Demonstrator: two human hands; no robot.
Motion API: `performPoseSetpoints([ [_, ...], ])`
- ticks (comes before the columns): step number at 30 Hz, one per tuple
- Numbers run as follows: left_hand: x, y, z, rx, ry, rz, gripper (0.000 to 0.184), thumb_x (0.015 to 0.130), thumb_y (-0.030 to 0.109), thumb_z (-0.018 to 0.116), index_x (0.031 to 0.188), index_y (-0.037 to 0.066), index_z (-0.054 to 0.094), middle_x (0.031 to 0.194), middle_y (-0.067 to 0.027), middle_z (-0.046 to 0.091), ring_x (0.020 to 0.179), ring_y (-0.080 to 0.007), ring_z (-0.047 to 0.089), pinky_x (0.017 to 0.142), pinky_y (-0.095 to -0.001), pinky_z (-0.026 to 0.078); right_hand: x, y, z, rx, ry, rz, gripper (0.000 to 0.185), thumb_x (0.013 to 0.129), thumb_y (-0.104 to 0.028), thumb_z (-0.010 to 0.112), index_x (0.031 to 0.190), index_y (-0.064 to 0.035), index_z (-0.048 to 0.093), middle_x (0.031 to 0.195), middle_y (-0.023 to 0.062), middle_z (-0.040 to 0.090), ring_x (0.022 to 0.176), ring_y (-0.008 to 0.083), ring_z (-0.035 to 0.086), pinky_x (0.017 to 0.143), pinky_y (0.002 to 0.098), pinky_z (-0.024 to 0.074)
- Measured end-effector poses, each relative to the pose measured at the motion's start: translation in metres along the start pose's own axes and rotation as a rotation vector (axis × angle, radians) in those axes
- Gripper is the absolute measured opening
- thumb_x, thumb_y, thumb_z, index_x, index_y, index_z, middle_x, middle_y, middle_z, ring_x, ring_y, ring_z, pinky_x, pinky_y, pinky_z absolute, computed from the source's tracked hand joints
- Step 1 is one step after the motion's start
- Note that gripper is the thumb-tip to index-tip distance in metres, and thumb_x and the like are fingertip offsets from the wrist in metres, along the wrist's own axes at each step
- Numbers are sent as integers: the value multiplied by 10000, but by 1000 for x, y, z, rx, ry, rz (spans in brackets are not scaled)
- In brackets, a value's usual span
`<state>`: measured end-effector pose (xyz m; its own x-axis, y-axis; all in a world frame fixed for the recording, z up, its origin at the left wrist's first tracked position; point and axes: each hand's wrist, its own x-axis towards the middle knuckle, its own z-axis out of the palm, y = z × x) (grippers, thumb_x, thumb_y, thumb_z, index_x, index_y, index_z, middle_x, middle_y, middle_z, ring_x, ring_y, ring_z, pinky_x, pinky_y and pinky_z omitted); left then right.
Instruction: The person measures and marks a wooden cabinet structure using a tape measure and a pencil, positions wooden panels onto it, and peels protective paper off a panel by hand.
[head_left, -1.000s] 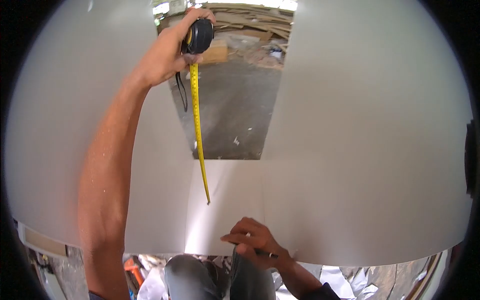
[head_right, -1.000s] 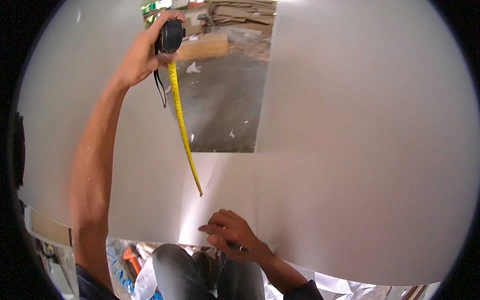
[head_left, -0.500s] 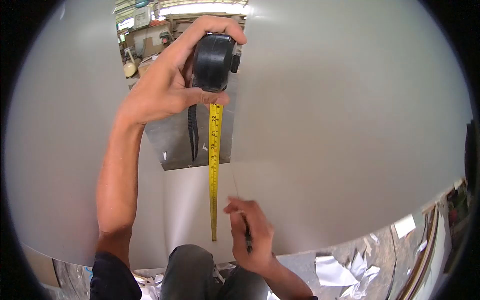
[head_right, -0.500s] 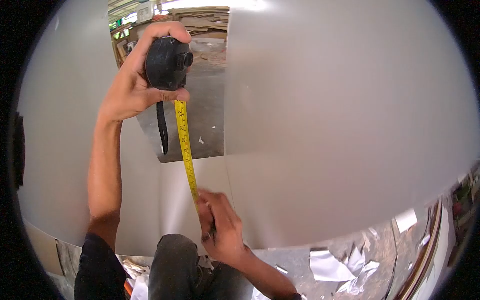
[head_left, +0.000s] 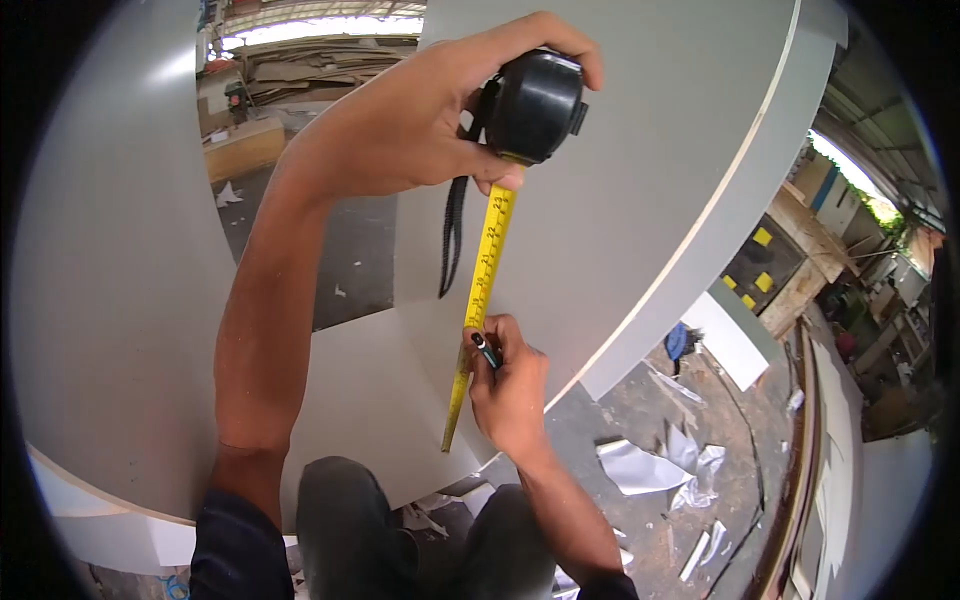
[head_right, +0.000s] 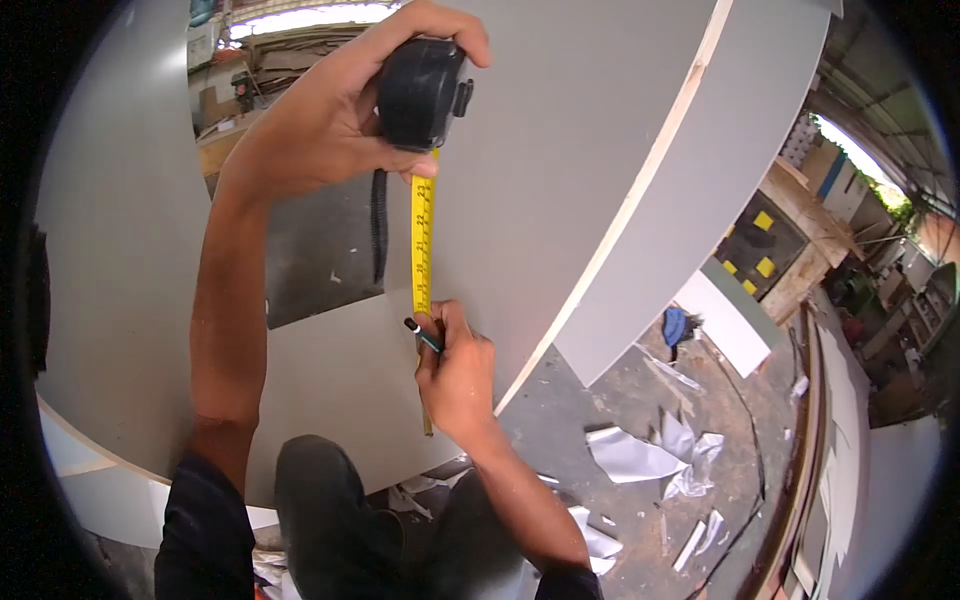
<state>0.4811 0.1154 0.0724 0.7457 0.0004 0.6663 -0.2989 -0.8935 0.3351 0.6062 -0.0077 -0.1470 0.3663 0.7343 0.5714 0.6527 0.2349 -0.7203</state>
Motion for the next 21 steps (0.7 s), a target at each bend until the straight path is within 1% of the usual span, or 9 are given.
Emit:
performPoseSetpoints([
  [3,2,4,2,-151,-22,13,708,724,-110,762,1307,163,468,1184,-39,530,1090,-198,578,871,-332,555,-17,-4,-6,-63,67,27,264,804,127,614,1020,-17,563,873,198,708,814,408,699,677,448,533],
  [6,6,8,4,-171,44,369,720,732,-124,743,1315,175,443,1191,-46,527,1095,-205,591,858,-359,586,-29,-3,-7,-190,157,-4,236,823,89,648,1017,-25,574,837,205,700,784,384,709,658,441,536],
  [9,24,8,9,-164,34,443,612,738,-69,743,1270,103,492,1161,-112,583,1101,-257,611,874,-386,577,-31,-3,-15,-327,294,19,178,855,32,679,992,-35,589,771,199,683,710,361,709,615,424,529],
  [11,32,7,21,-36,172,384,673,665,-77,766,1262,139,540,978,-82,664,862,-221,679,761,-357,530,-32,-6,-21,-361,331,21,154,866,10,688,978,-39,595,743,188,674,667,349,698,592,412,522],
  [12,40,5,27,-39,170,387,673,665,-77,766,1262,139,540,978,-82,664,862,-221,679,761,-357,530,-32,-6,-24,-392,360,24,134,876,-13,697,965,-44,601,715,177,666,623,338,688,569,400,515],
  [14,54,5,39,9,241,637,620,675,-37,737,1247,109,546,977,-183,692,883,-356,708,793,-435,539,-33,4,-26,-411,398,-1,124,879,-41,717,941,-44,609,690,157,658,563,310,662,534,363,500],
  [17,59,12,57,-18,254,565,596,690,-69,709,1244,98,567,928,-183,695,886,-371,700,774,-435,542,-34,7,-30,-464,461,-3,128,876,-58,733,917,-51,612,647,135,650,518,275,647,503,340,486],
  [19,62,12,65,-29,273,530,587,696,-75,701,1243,97,573,910,-184,700,893,-369,701,770,-441,541,-37,3,-34,-542,483,28,165,854,-57,780,850,-31,617,660,114,708,596,208,729,589,286,544],
  [21,63,11,71,3,353,538,548,713,-89,693,1221,86,586,904,-190,701,890,-372,702,782,-468,538,-39,10,-37,-530,489,10,189,843,-68,798,821,-35,613,652,114,706,584,185,722,576,274,538],
])
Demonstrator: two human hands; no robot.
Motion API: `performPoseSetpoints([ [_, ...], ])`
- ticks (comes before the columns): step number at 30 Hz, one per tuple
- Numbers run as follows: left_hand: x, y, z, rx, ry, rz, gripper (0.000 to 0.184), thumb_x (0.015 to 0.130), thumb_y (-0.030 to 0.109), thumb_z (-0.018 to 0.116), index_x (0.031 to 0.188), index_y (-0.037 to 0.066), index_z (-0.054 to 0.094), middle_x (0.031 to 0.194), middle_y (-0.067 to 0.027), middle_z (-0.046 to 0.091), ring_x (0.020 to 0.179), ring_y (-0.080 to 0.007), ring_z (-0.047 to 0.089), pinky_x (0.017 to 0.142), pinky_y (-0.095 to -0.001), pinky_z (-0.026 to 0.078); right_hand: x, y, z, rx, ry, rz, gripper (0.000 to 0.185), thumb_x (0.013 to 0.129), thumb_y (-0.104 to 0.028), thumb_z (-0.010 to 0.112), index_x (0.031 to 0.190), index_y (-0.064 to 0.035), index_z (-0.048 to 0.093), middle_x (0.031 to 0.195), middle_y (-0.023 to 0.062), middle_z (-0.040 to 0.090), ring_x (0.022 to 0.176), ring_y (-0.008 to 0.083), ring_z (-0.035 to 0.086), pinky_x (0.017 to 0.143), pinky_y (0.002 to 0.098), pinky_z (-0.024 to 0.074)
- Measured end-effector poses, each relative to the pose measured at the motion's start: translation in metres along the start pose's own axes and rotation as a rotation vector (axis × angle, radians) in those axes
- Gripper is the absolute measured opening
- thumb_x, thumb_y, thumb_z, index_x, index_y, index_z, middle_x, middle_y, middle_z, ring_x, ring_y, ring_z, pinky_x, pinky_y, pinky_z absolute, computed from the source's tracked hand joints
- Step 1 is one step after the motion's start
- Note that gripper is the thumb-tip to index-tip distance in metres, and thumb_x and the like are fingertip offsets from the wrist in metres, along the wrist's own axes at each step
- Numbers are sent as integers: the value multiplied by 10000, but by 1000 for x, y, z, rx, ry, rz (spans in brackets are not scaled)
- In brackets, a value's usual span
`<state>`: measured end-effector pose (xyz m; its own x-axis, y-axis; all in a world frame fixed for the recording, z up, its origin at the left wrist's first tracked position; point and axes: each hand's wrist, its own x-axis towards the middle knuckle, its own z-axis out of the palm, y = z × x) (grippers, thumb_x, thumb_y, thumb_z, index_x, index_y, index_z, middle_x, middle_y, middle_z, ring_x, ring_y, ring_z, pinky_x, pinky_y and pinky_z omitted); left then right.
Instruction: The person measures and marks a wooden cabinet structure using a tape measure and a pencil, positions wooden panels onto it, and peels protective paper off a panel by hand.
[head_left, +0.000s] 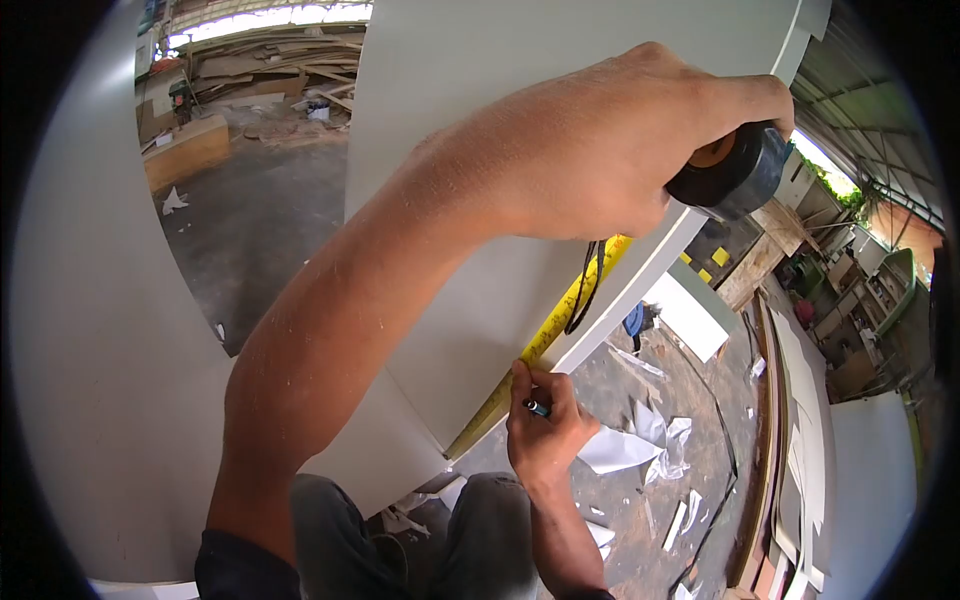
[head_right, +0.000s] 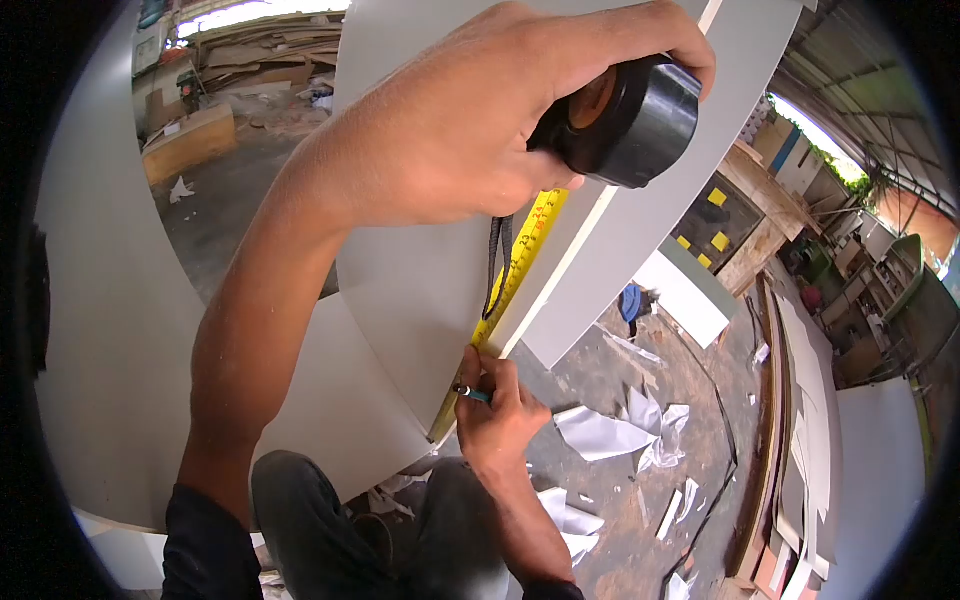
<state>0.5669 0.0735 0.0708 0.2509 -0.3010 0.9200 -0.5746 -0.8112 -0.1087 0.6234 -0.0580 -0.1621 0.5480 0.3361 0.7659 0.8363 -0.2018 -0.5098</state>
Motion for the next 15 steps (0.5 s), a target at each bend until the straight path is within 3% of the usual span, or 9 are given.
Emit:
performPoseSetpoints([
  [4,-3,6,-1,34,-25,-107,514,764,-101,658,1241,81,597,892,-207,698,894,-389,698,811,-494,539,0,12,5,40,24,-48,273,804,-86,851,755,-54,583,610,86,684,530,125,682,516,246,501],
  [8,-10,6,3,75,87,-123,509,810,-94,621,1286,86,590,921,-223,695,944,-397,688,836,-499,543,4,20,5,-14,94,-169,313,772,-111,875,728,-74,567,546,53,586,421,169,555,437,293,417],
  [10,-7,11,-5,34,-104,-293,528,831,-90,609,1324,95,577,971,-226,684,990,-392,676,861,-488,553,4,21,1,-47,46,-176,338,773,-98,883,731,-70,549,549,34,605,461,100,608,459,253,451],
  [11,-9,9,-4,30,-102,-300,528,831,-90,609,1324,95,577,971,-226,684,990,-392,676,861,-488,553,5,21,1,-51,39,-173,338,773,-98,883,731,-70,549,549,34,605,461,100,608,459,253,451],
  [13,-10,9,-2,92,18,-217,552,822,-95,615,1334,108,577,1071,-248,665,1068,-373,663,871,-484,562,7,23,1,-7,57,-196,327,753,-105,890,724,-72,566,538,23,532,413,126,479,420,281,377],
  [15,-10,12,-2,97,24,-228,552,822,-94,616,1333,108,577,1071,-248,665,1068,-373,662,871,-483,562,13,16,-13,19,7,-217,311,749,-92,889,748,-66,580,583,25,560,428,114,481,424,272,374],
])
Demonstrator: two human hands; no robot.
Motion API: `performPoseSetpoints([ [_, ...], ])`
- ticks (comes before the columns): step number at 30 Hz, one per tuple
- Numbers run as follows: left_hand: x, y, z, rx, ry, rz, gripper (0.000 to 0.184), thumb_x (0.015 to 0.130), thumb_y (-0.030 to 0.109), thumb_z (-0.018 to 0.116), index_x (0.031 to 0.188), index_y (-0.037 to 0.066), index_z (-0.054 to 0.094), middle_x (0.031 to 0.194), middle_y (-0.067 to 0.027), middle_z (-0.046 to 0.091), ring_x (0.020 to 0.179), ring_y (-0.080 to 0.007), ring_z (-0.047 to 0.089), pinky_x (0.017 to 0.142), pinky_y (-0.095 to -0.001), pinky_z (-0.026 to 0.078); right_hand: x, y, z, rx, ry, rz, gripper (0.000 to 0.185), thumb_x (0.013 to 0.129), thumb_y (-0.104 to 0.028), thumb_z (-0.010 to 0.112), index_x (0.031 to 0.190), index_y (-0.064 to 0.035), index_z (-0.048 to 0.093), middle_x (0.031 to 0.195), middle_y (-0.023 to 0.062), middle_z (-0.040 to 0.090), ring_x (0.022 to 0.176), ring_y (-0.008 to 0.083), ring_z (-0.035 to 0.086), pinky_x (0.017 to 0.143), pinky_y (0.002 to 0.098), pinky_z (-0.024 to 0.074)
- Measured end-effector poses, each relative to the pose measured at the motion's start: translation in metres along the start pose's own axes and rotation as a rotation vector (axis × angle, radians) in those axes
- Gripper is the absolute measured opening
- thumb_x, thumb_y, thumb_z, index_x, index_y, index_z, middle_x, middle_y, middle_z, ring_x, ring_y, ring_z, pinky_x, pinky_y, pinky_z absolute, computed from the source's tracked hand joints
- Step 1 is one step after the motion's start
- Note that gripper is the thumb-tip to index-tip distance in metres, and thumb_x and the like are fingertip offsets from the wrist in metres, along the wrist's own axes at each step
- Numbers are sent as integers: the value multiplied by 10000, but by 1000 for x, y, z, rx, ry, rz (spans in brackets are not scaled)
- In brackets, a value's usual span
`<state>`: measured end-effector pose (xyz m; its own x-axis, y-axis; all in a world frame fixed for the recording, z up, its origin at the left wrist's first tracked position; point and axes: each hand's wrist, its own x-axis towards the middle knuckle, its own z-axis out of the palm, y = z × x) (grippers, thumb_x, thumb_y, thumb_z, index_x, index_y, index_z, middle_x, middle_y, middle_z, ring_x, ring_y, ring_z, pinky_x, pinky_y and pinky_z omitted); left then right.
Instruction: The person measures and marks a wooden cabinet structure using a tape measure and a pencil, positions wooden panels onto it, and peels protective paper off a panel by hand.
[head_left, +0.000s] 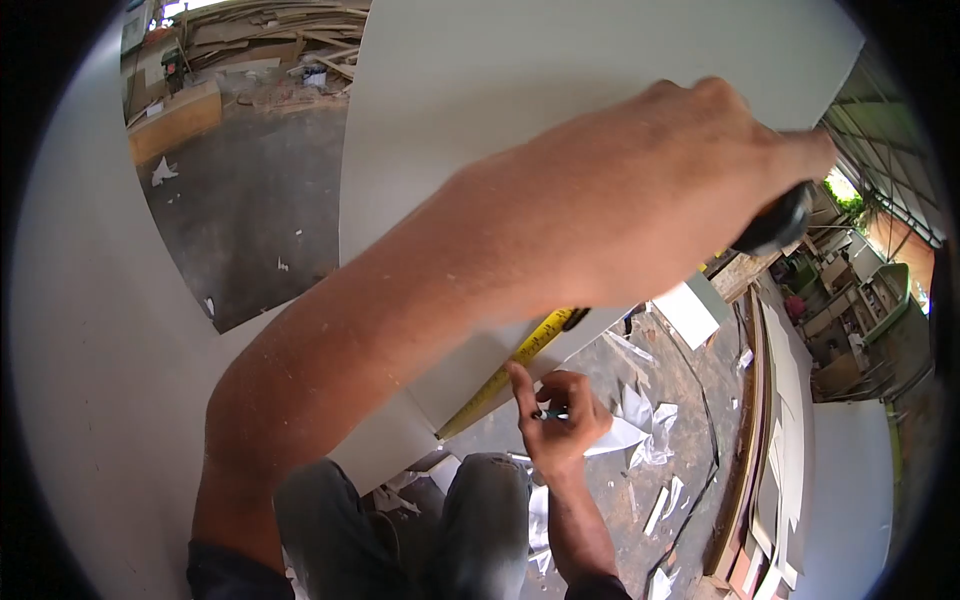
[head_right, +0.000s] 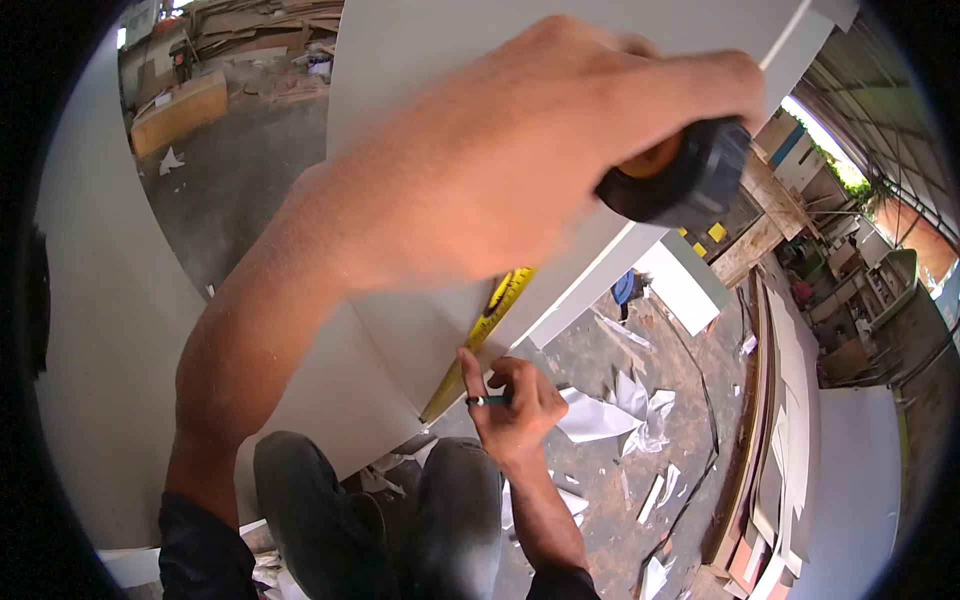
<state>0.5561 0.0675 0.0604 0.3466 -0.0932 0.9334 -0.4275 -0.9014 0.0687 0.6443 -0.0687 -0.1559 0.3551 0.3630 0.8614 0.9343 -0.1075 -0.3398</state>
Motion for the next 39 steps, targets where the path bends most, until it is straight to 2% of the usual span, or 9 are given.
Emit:
performPoseSetpoints([
  [3,2,-1,-4,-1,5,-11,549,820,-92,618,1330,105,576,1071,-247,664,1068,-373,662,872,-482,561,11,-4,-32,203,-43,-65,222,884,-198,763,860,-28,621,798,99,637,535,126,543,471,250,418],
  [6,3,-6,-7,-2,8,-17,547,818,-90,620,1327,103,576,1072,-247,664,1068,-372,661,872,-480,561,31,-13,-69,431,-85,-95,468,997,-443,516,972,16,606,966,192,594,684,197,582,553,277,464],
  [8,4,-8,-8,-5,12,-15,545,816,-88,621,1325,102,576,1072,-246,664,1068,-372,661,872,-479,561,60,-22,-84,512,-112,-235,580,1007,-566,415,1024,-16,599,982,192,568,820,254,605,705,389,512],
  [11,5,-13,-10,-12,12,-15,543,814,-86,624,1322,99,575,1072,-246,663,1068,-371,660,872,-477,560,101,-28,-114,316,-338,-403,727,999,-697,265,1058,-47,587,943,162,556,867,276,572,887,481,416],
  [12,6,-15,-10,-15,10,-13,542,814,-85,624,1321,98,575,1073,-246,663,1068,-371,660,872,-476,560,113,-27,-115,318,-383,-450,763,1004,-700,241,1017,-30,606,792,128,576,750,253,562,733,430,438],
  [15,4,-16,-11,-8,2,-17,540,812,-83,627,1318,96,575,1073,-245,663,1068,-371,659,873,-475,560,141,-31,-106,347,-556,-534,729,1056,-579,281,836,13,644,620,114,598,510,228,504,490,355,381],
  [21,2,-22,-14,-1,-7,-16,535,808,-78,631,1312,92,574,1074,-244,662,1067,-370,658,873,-471,559,173,-42,-89,210,-719,-680,240,897,-191,696,954,42,708,772,132,674,628,222,609,551,337,466],
  [26,5,-31,-15,-6,-4,-8,532,804,-74,634,1307,88,574,1075,-243,661,1067,-369,657,873,-468,559,183,-48,-86,101,-738,-742,195,741,-6,767,933,21,743,780,115,668,646,200,613,565,305,476],
  [39,0,-45,-15,-1,-27,1,523,796,-63,644,1294,78,572,1077,-241,659,1066,-367,654,875,-461,557,198,-45,-81,-64,-776,-959,195,871,-163,663,959,10,682,824,122,637,763,246,576,679,388,448],
])
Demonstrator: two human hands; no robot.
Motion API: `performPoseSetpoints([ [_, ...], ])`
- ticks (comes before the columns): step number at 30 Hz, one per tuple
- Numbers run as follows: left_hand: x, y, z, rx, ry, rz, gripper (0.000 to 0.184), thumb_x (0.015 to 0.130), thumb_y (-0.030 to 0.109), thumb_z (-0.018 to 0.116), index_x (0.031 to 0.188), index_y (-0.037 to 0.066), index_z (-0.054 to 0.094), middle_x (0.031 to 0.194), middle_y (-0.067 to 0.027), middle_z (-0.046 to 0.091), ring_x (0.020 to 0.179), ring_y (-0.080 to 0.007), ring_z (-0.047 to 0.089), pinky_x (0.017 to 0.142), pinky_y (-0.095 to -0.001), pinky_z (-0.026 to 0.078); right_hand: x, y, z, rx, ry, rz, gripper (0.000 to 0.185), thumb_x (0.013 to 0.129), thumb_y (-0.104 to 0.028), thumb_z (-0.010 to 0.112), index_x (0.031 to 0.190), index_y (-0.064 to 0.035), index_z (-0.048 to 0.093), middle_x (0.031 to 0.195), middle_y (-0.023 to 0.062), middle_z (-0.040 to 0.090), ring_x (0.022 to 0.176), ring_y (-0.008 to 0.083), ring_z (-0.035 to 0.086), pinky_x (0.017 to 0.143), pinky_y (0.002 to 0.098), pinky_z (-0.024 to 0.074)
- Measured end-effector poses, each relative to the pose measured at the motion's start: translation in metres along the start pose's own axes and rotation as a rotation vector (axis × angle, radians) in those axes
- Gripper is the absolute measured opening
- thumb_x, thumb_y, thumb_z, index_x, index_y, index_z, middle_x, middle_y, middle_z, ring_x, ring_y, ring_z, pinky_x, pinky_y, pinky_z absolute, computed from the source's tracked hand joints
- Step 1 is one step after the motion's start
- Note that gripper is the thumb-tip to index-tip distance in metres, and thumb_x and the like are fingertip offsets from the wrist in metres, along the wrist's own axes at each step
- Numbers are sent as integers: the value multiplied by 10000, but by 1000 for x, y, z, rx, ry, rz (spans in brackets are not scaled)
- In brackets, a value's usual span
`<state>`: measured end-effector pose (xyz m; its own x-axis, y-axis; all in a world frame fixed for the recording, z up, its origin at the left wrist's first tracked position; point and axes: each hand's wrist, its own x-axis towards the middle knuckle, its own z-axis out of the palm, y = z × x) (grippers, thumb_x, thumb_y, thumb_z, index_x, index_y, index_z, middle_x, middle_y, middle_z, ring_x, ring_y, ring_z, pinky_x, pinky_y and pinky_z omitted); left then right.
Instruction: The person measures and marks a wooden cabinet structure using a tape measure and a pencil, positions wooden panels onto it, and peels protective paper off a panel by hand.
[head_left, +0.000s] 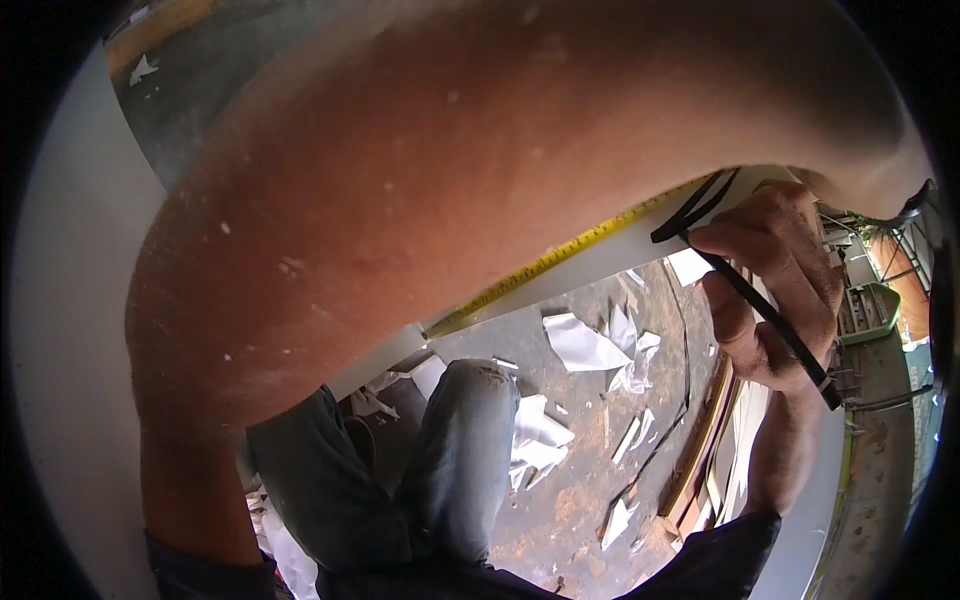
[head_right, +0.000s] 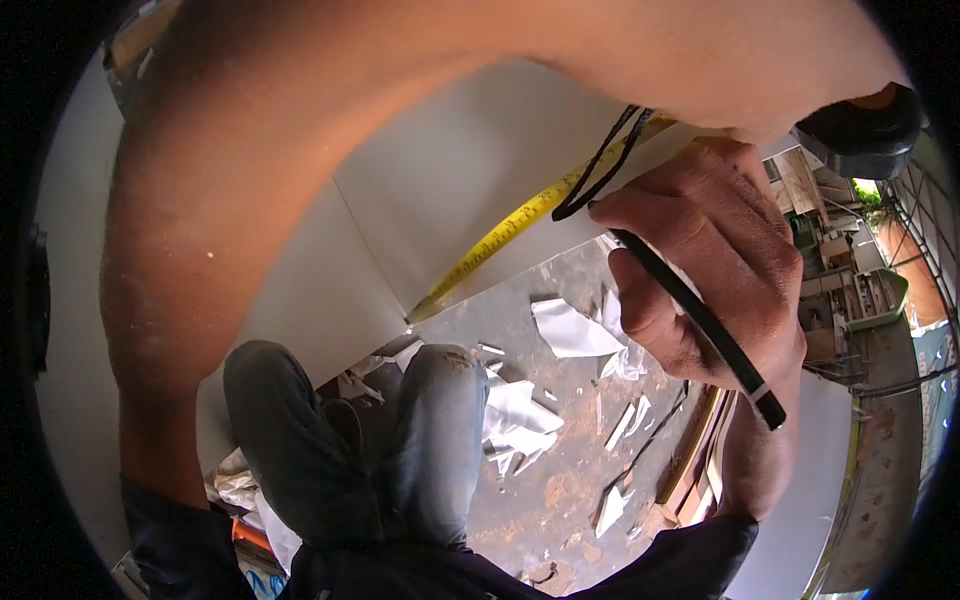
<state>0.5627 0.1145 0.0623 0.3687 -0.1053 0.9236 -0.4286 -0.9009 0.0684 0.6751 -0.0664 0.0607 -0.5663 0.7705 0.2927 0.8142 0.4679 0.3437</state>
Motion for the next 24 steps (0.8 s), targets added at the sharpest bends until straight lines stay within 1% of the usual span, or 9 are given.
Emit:
performPoseSetpoints([
  [5,-1,-5,1,1,-5,5,520,792,-59,647,1289,74,572,1077,-241,658,1066,-366,653,875,-458,557,0,3,-2,42,-17,17,209,901,-193,650,968,5,659,846,135,635,763,243,562,647,374,445],
  [8,-3,-8,3,0,-7,6,518,790,-57,650,1286,71,571,1078,-240,658,1066,-366,652,875,-456,557,0,6,1,1,-6,-45,214,908,-201,651,964,5,659,846,136,635,762,242,561,643,376,441],
  [11,-3,-10,2,1,-8,10,516,788,-55,652,1283,69,571,1078,-240,657,1066,-365,651,875,-455,556,-2,4,0,-6,-39,-3,216,919,-211,655,970,-1,664,844,127,638,766,245,569,680,384,452],
  [15,-3,-13,4,-1,-15,12,514,786,-51,655,1279,66,570,1079,-239,657,1065,-364,651,876,-452,556,7,3,-2,-41,-107,-21,212,910,-199,683,965,6,680,850,124,661,798,269,600,740,402,468],
  [20,-2,-15,6,-4,-12,20,512,782,-48,658,1274,62,570,1080,-238,656,1065,-364,650,876,-449,555,7,3,0,-86,-152,-23,196,894,-175,704,931,17,692,858,131,676,815,287,626,767,408,476],
  [21,11,-11,5,-15,2,22,511,782,-47,659,1273,61,570,1080,-238,656,1065,-363,649,876,-449,555,9,4,1,-94,-135,-35,197,894,-177,705,925,17,692,857,130,677,812,288,629,773,408,478],
  [24,0,-17,6,-10,-11,26,510,779,-44,661,1270,59,569,1080,-237,655,1065,-363,649,876,-447,555,9,4,1,-102,-128,-44,207,893,-187,709,920,18,692,856,130,680,812,292,634,783,408,481],
])
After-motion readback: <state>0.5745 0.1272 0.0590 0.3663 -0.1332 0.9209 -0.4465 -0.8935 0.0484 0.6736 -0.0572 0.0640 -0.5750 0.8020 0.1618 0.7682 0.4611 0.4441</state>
